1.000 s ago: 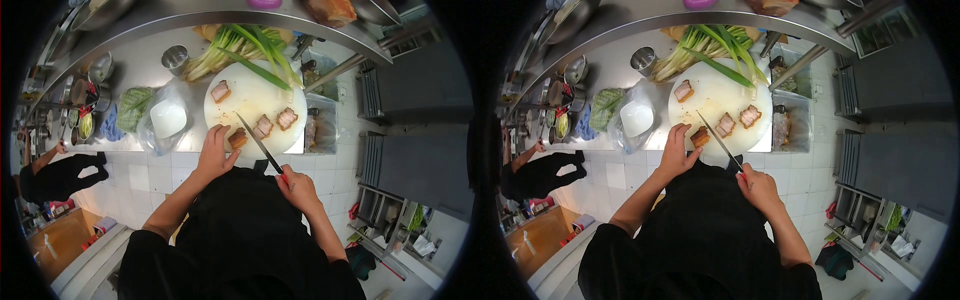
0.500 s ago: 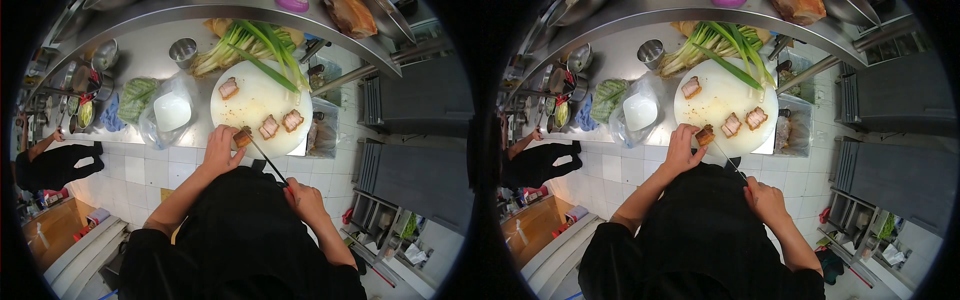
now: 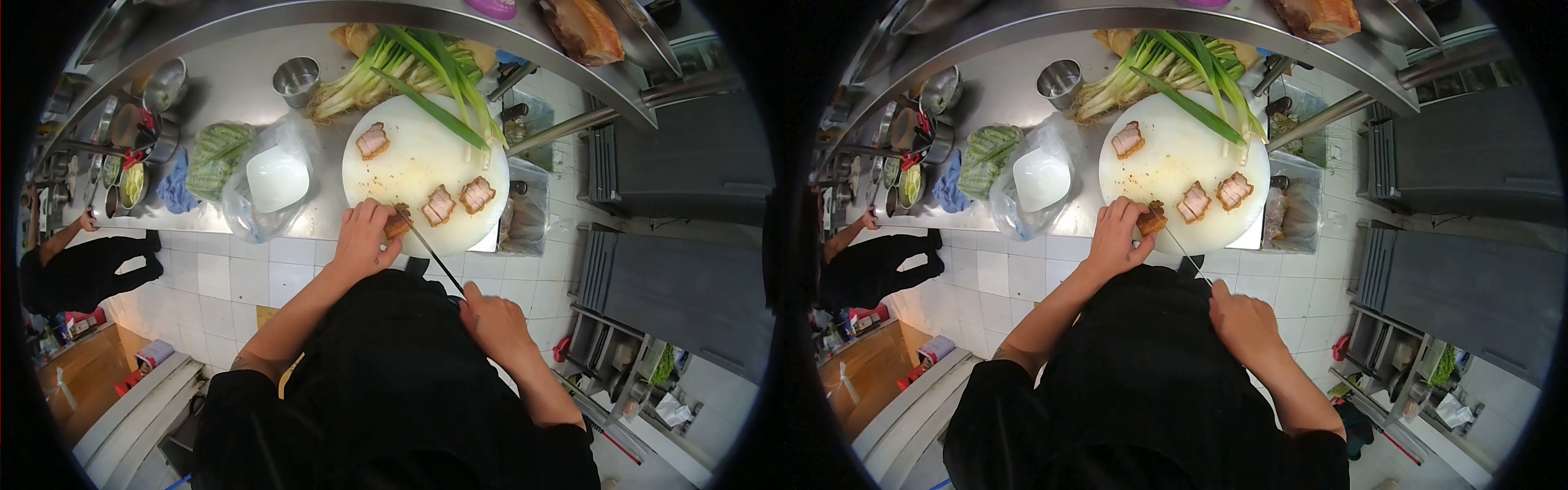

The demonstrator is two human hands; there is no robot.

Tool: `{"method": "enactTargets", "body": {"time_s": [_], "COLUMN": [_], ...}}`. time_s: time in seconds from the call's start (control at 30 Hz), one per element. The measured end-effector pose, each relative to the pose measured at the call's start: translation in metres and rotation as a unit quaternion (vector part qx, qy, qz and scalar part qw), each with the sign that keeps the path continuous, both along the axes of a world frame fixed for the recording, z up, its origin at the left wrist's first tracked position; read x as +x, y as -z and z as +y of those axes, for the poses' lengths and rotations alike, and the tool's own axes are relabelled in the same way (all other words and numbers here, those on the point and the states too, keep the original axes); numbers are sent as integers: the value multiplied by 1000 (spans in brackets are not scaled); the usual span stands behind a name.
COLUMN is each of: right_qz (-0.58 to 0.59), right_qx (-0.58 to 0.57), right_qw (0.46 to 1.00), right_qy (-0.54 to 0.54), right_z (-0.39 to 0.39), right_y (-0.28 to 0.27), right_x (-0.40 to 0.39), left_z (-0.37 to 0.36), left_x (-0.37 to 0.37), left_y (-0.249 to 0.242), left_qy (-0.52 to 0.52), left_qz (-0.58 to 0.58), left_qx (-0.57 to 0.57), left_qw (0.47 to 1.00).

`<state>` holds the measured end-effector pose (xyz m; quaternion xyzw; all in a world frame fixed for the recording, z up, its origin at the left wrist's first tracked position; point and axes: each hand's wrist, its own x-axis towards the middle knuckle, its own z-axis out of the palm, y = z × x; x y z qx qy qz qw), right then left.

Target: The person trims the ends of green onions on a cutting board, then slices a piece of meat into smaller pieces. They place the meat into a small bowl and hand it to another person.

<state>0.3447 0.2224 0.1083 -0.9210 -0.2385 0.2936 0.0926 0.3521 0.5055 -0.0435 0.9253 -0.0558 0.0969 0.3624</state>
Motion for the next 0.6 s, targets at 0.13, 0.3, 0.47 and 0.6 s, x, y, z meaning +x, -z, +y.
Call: {"method": "enactTargets", "body": {"time_s": [0.13, 0.3, 0.47, 0.6], "right_qz": [-27, -20, 24, -37], "right_qx": [45, 42, -34, 55], "right_qw": [999, 999, 999, 998], "right_qy": [-1, -9, -14, -5], "right_z": [45, 36, 10, 34], "right_y": [39, 27, -8, 72], "right_x": [30, 28, 13, 25], "left_z": [-1, -2, -1, -2], "left_x": [-1, -2, -2, -3], "left_y": [5, 8, 6, 12], "left_qy": [-9, -12, -11, -12], "left_qz": [-22, -19, -32, -34], "left_qx": [-9, -24, -26, -31], "left_qw": [1000, 999, 999, 999]}}
